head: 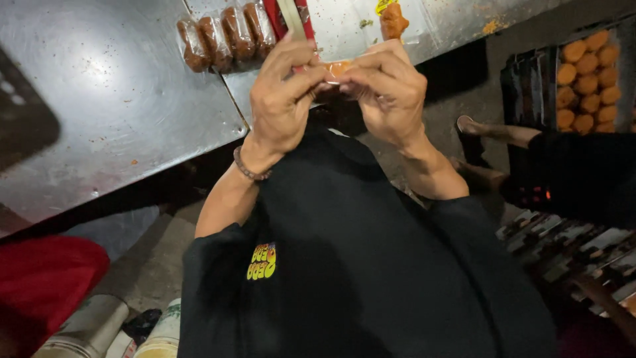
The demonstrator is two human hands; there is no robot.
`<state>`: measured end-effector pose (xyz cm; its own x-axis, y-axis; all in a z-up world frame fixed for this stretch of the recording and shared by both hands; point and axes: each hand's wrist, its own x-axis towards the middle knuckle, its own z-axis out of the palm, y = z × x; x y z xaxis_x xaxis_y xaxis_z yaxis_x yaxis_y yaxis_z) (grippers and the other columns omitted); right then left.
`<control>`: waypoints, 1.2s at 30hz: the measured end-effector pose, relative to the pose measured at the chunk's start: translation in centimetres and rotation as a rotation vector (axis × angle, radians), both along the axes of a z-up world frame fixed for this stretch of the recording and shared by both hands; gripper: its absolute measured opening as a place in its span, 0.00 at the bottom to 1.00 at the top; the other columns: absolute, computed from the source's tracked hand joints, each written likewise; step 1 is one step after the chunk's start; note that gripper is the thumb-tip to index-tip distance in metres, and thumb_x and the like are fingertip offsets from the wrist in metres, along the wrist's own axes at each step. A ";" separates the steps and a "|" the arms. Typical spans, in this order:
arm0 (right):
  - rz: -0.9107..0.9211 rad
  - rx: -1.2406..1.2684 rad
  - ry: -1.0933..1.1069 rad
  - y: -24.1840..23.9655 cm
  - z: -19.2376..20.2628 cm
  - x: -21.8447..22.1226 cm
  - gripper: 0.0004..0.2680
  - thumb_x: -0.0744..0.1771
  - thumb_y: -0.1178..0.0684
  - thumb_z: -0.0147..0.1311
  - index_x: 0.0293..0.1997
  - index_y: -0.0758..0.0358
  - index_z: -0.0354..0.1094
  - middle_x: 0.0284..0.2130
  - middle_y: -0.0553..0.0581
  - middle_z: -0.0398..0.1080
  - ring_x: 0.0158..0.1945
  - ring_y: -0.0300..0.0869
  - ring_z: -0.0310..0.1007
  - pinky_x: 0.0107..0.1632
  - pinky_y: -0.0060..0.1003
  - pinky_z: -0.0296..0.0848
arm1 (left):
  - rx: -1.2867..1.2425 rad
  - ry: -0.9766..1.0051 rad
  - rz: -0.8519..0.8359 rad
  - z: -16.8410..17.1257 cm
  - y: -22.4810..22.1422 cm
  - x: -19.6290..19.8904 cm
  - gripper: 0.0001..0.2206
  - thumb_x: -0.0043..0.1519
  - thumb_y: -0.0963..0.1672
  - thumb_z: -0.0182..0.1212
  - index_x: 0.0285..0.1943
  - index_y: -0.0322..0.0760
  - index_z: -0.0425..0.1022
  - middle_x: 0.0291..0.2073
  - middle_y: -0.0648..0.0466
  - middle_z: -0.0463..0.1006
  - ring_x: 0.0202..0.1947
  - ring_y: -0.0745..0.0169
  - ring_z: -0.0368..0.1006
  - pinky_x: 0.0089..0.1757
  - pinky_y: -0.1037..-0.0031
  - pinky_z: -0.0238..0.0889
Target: The person packages fried snacks by hand, placing each item into a plastic bag and sealing it with a tape dispenser. The finished packages are then arranged in a row on the metal work surface.
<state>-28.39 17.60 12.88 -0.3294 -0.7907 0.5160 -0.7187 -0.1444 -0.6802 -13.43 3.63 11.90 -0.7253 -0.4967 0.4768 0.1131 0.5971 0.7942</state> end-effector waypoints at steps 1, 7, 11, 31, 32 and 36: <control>-0.002 0.029 -0.091 0.1 -0.1 -0.2 0.09 0.64 0.70 0.66 0.44 0.66 0.77 0.34 0.54 0.76 0.38 0.43 0.73 0.39 0.32 0.70 | 0.050 0.005 -0.034 -0.2 -0.2 -0.2 0.04 0.62 0.37 0.68 0.44 0.30 0.82 0.37 0.46 0.82 0.51 0.47 0.80 0.68 0.52 0.58; 0.116 -0.073 -0.065 -1.1 -0.4 -1.8 0.13 0.63 0.67 0.69 0.51 0.68 0.76 0.38 0.56 0.76 0.39 0.44 0.72 0.43 0.37 0.71 | 0.566 0.035 -0.071 -1.6 -1.1 -1.9 0.10 0.64 0.36 0.68 0.53 0.29 0.78 0.43 0.50 0.83 0.44 0.65 0.81 0.56 0.65 0.69; 0.020 -0.039 0.148 -1.8 -2.1 -1.9 0.13 0.64 0.68 0.72 0.51 0.61 0.80 0.34 0.54 0.73 0.38 0.44 0.70 0.40 0.35 0.70 | 0.713 0.130 -0.059 -2.5 -1.5 -2.2 0.15 0.67 0.37 0.68 0.61 0.30 0.73 0.54 0.50 0.81 0.50 0.66 0.83 0.50 0.77 0.78; 0.031 0.246 -0.648 1.1 -13.3 -1.1 0.16 0.65 0.53 0.73 0.55 0.63 0.71 0.54 0.53 0.60 0.54 0.39 0.65 0.50 0.32 0.73 | 0.329 -0.053 0.184 -11.4 3.4 1.8 0.04 0.62 0.37 0.72 0.43 0.34 0.82 0.55 0.47 0.70 0.66 0.43 0.68 0.65 0.58 0.65; 0.060 0.284 -0.641 1.2 -13.2 -1.3 0.18 0.66 0.52 0.70 0.60 0.64 0.71 0.60 0.54 0.61 0.62 0.41 0.67 0.55 0.33 0.78 | 0.356 -0.056 0.183 -11.7 3.3 1.8 0.04 0.63 0.38 0.72 0.44 0.34 0.82 0.55 0.48 0.70 0.66 0.44 0.69 0.66 0.59 0.67; 0.113 0.249 -0.826 0.2 -13.8 -1.5 0.12 0.68 0.55 0.68 0.56 0.66 0.74 0.67 0.59 0.62 0.67 0.45 0.68 0.65 0.39 0.74 | 0.417 -0.091 0.217 -12.1 2.1 1.4 0.15 0.60 0.42 0.77 0.49 0.37 0.72 0.57 0.50 0.73 0.64 0.52 0.71 0.62 0.64 0.65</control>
<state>-29.92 17.77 -0.97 -0.4345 -0.8995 -0.0456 0.0284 0.0369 -0.9989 -12.07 5.70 -0.23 -0.6131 -0.7769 0.1436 -0.0605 0.2273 0.9719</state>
